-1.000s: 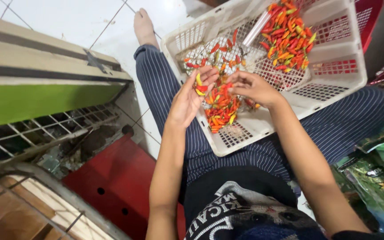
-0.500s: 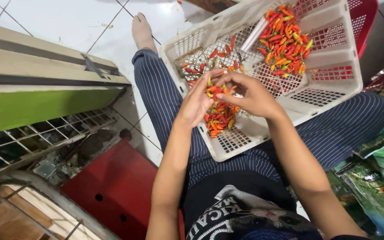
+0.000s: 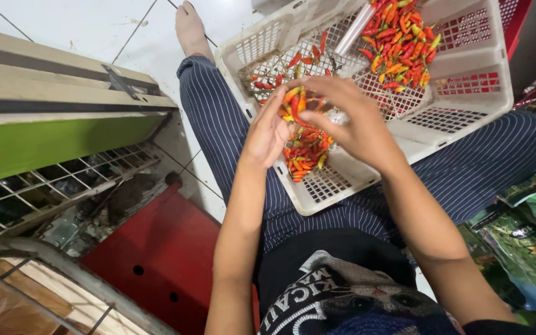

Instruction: The person sits on the floor and sorts red and orange chilies from a white plastic basket. They pick up clusters of chilies, separate individual peppers from the stems, and place the loose chilies back into the basket while discarding the stems.

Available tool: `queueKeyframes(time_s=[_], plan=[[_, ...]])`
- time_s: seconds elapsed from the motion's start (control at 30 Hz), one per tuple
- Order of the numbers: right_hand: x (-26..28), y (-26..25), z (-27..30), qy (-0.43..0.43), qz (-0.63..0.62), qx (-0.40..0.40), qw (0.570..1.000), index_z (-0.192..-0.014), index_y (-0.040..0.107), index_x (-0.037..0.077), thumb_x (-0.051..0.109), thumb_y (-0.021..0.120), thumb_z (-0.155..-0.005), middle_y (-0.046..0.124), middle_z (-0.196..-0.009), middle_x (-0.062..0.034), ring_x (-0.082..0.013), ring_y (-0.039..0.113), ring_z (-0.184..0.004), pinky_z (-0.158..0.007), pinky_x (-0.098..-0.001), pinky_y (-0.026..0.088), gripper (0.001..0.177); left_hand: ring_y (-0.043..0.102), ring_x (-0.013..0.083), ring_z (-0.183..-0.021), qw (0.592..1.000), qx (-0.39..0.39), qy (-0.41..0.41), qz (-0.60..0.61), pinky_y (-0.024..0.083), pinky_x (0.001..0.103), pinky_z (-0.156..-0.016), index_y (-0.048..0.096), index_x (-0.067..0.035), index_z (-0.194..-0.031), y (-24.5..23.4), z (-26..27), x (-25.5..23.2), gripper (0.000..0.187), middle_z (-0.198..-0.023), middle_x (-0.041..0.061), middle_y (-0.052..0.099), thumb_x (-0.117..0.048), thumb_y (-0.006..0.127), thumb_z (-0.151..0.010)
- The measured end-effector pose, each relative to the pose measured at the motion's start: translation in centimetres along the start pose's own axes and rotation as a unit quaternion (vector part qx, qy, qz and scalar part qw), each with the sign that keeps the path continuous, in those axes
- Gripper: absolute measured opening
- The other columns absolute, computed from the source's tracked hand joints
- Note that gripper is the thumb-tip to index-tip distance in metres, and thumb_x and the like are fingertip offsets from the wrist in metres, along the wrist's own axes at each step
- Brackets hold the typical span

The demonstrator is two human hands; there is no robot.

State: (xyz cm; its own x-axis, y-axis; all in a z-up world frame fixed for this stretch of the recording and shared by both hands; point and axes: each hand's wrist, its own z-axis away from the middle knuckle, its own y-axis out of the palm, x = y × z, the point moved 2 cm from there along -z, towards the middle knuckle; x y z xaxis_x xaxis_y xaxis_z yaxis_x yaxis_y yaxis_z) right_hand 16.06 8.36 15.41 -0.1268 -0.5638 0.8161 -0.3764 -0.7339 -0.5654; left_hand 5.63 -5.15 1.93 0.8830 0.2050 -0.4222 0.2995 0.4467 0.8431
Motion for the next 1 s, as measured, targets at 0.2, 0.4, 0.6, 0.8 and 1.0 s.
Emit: queueKeyframes(time_s=[0.2,0.4,0.6,0.8,1.0], plan=[[-8.5,2.9,3.1,0.12,0.0,0.04,0.992,-0.099,0.074,0.005,0.014,0.075,-0.096,0.071,-0.1,-0.0073,-0.0203,0.067,-0.087,-0.077,-0.035,0.054,0.01,0.065,0.0198,-0.108,0.999,-0.019,0.018,-0.03,0.055,0.034,-0.09,0.053,-0.003,-0.142,1.7,1.2,-1.6,0.038,-0.123,0.013,0.064,-0.027,0.046,-0.113],[-12.0,8.8,6.2,0.065,0.152,0.277,0.946,-0.11,0.063,0.003,0.014,0.081,-0.076,0.067,-0.108,-0.0136,-0.0365,0.067,-0.099,-0.079,-0.0468,0.055,0.04,0.064,0.0199,-0.11,0.998,0.025,0.018,-0.051,0.053,0.035,-0.091,0.054,-0.002,-0.141,1.1,1.7,-1.9,0.037,-0.127,0.013,0.065,-0.025,0.047,-0.114],[-12.9,9.8,6.6,0.133,0.151,0.292,0.935,-0.113,0.062,0.003,0.008,0.076,-0.084,0.065,-0.112,-0.0155,-0.0402,0.068,-0.095,-0.078,-0.05,0.054,0.032,0.064,0.0204,-0.112,0.999,0.023,0.023,-0.033,0.054,0.036,-0.093,0.052,-0.001,-0.143,0.7,1.4,-1.4,0.038,-0.129,0.014,0.064,-0.026,0.045,-0.115],[-16.5,10.3,7.4,0.119,0.033,0.193,0.973,-0.098,0.074,0.004,0.006,0.077,-0.082,0.073,-0.098,-0.0153,-0.0323,0.073,-0.089,-0.08,-0.0405,0.057,0.016,0.064,0.022,-0.117,0.998,0.036,0.034,-0.043,0.054,0.037,-0.099,0.051,0.0,-0.144,0.5,1.2,-1.3,0.039,-0.133,0.016,0.063,-0.025,0.044,-0.115],[-16.2,8.4,6.4,0.2,0.019,0.179,0.963,-0.103,0.081,0.012,0.012,0.079,-0.085,0.079,-0.094,-0.0085,-0.0186,0.075,-0.078,-0.077,-0.0334,0.058,0.018,0.062,0.0239,-0.126,0.997,0.035,0.051,-0.042,0.051,0.04,-0.109,0.049,0.0,-0.147,0.7,1.1,-1.4,0.041,-0.14,0.017,0.06,-0.026,0.041,-0.115]])
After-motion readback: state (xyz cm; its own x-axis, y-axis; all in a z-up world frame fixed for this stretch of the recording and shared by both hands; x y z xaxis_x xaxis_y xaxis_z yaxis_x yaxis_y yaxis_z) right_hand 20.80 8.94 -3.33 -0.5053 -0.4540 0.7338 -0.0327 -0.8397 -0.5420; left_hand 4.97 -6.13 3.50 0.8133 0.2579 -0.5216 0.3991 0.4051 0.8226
